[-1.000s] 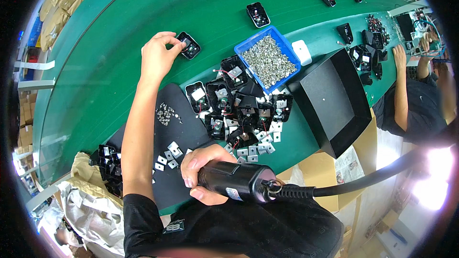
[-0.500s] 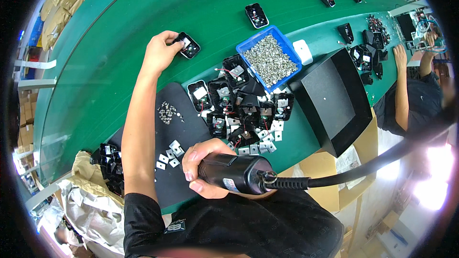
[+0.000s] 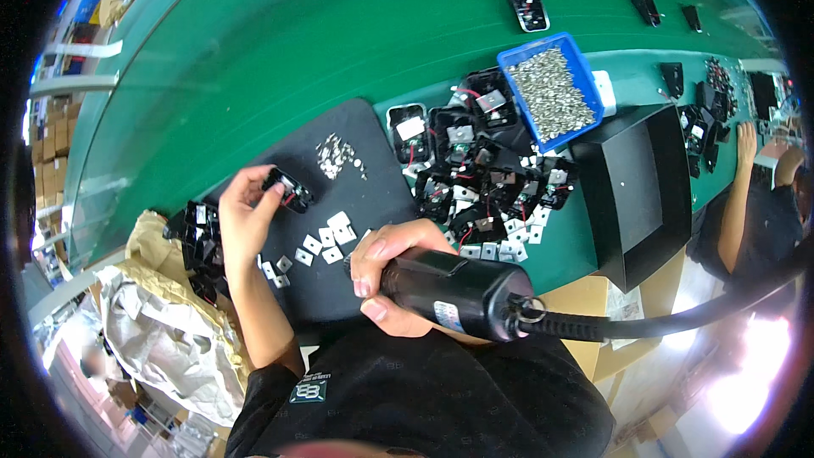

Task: Assembling small electronic components using an electric screwdriver at a factory workbench.

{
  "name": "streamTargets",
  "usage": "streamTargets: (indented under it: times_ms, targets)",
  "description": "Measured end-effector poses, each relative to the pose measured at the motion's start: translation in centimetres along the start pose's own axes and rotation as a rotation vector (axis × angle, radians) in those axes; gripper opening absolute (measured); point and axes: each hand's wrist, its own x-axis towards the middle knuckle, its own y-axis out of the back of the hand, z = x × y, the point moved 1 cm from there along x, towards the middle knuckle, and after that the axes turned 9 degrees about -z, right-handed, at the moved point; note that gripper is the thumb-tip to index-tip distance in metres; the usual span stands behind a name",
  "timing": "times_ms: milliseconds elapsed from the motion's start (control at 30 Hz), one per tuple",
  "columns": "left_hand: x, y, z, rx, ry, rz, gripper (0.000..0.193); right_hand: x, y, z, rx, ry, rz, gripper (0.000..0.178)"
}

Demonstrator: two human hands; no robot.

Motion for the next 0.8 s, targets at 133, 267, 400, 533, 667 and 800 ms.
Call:
streamTargets:
  times_ms: [133, 267, 400, 533, 667, 800]
  targets:
    - [-2.0, 0.1, -0.8, 0.067, 0.04, 0.017, 0.024, 0.3, 0.1, 0.2, -0.033, -0.028, -0.064, 0.05]
    - [-1.7, 0.1, -0.5, 0.19, -0.001, -0.021, 0.033, -0.1, -0.1, 0.4, -0.047, -0.047, -0.089, 0.049]
    - [-1.8, -0.2, 0.8, 0.279, -0.063, -0.061, 0.034, -0.2, -0.1, 0.2, -0.06, -0.071, -0.096, 0.048]
    - [-2.1, -0.6, 0.2, 0.333, -0.051, -0.032, 0.035, -0.2, -0.1, -0.2, -0.04, -0.115, -0.045, 0.047]
    - [-3.2, -1.7, 0.8, 0.38, -0.364, 0.213, 0.034, -0.6, 0.3, -0.4, -0.082, -0.063, -0.021, 0.048]
    - [-6.0, -2.7, 1.2, 0.284, -0.626, 0.136, 0.032, -0.3, -0.2, -1.0, -0.111, -0.007, -0.043, 0.047]
